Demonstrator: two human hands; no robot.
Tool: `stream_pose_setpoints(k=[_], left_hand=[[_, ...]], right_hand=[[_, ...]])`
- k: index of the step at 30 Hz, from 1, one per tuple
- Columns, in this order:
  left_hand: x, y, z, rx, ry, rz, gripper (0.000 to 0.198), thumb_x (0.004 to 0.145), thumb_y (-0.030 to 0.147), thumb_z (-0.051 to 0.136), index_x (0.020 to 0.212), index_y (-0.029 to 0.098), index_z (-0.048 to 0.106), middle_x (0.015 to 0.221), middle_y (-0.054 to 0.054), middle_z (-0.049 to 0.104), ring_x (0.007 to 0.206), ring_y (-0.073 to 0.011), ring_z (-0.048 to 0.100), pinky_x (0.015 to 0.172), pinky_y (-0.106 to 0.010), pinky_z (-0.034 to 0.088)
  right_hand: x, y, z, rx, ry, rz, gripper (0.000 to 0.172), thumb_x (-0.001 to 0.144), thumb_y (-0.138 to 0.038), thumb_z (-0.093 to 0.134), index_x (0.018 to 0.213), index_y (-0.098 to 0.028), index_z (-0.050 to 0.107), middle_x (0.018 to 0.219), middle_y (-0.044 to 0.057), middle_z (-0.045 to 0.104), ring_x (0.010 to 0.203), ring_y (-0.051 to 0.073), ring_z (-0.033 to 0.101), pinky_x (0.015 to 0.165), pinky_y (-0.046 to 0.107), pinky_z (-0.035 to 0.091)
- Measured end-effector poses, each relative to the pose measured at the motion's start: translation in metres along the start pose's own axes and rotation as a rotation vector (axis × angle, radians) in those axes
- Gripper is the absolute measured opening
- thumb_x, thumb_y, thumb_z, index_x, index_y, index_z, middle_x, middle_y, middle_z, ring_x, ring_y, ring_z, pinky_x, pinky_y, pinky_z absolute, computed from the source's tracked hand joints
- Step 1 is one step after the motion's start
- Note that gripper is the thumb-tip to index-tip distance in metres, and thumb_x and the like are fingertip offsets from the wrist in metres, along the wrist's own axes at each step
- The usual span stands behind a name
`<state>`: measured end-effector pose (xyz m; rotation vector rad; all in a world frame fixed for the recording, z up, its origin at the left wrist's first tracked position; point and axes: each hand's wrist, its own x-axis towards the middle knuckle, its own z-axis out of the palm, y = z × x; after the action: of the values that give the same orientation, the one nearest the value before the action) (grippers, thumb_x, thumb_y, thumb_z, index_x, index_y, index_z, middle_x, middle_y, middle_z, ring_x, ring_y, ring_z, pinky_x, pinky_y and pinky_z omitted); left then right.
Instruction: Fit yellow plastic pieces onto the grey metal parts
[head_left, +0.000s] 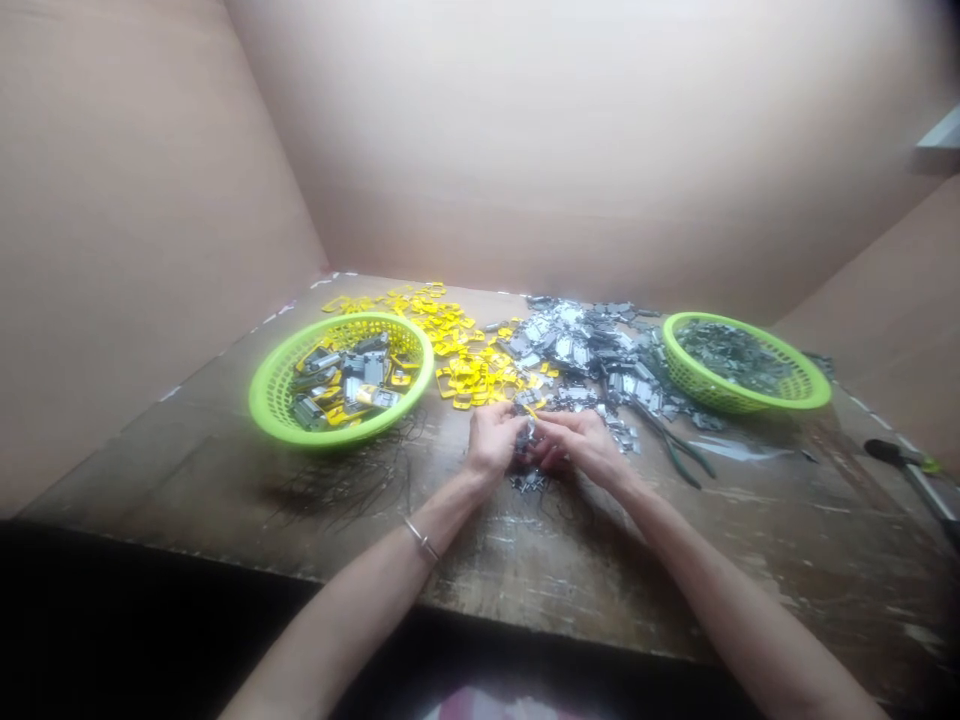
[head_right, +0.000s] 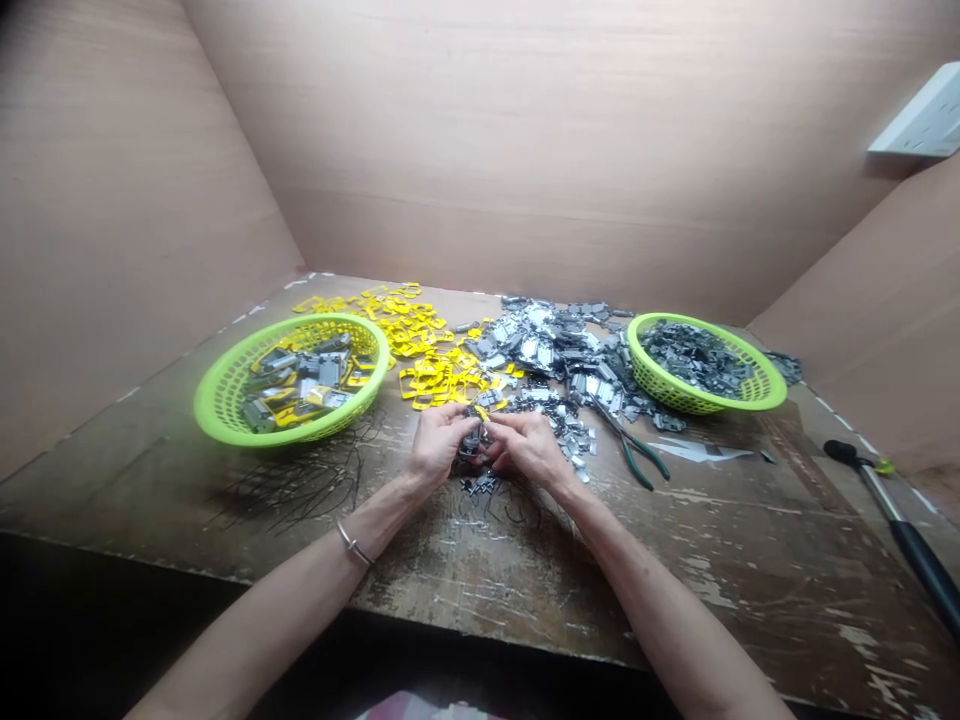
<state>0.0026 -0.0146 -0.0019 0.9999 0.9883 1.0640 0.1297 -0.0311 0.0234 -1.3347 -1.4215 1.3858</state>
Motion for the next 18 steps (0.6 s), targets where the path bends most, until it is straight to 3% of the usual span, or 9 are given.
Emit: stream_pose_setpoints(k=[11,14,18], left_hand=[[-0.0010,0.0023,-0.0027,0.369,0.109,0.213,0.008,0.059,0.019,0.049,0.054,0.013,0.049,0.047,0.004,0.043,0.046,-0.0062,0.037,0.041,-0.016,0.026],[-0.0002,0.0004,-0.0034,0.379,0.096,0.247,0.011,0.060,0.020,0.048,0.052,0.014,0.046,0.046,0.004,0.040,0.046,-0.0061,0.036,0.041,-0.017,0.025],[0.0004,0.0013,-0.0012,0.265,0.078,0.163,0.014,0.061,0.023,0.050,0.051,0.014,0.045,0.045,0.004,0.041,0.045,-0.0068,0.038,0.041,-0.017,0.027]], right_hand=[[-0.0017,-0.0023,0.0060,0.034,-0.003,0.024,0.036,0.061,-0.039,0.055,0.084,-0.012,0.063,0.054,0.001,0.059,0.047,0.012,0.054,0.042,0.023,0.046],[-0.0027,-0.0061,0.0065,0.058,-0.022,0.060,0.035,0.062,-0.039,0.054,0.083,-0.012,0.063,0.057,0.002,0.060,0.051,0.013,0.056,0.041,0.022,0.045],[-0.0033,-0.0068,0.0057,-0.020,-0.004,0.047,0.029,0.064,-0.037,0.052,0.074,-0.012,0.062,0.052,0.001,0.057,0.047,0.013,0.054,0.039,0.021,0.043]])
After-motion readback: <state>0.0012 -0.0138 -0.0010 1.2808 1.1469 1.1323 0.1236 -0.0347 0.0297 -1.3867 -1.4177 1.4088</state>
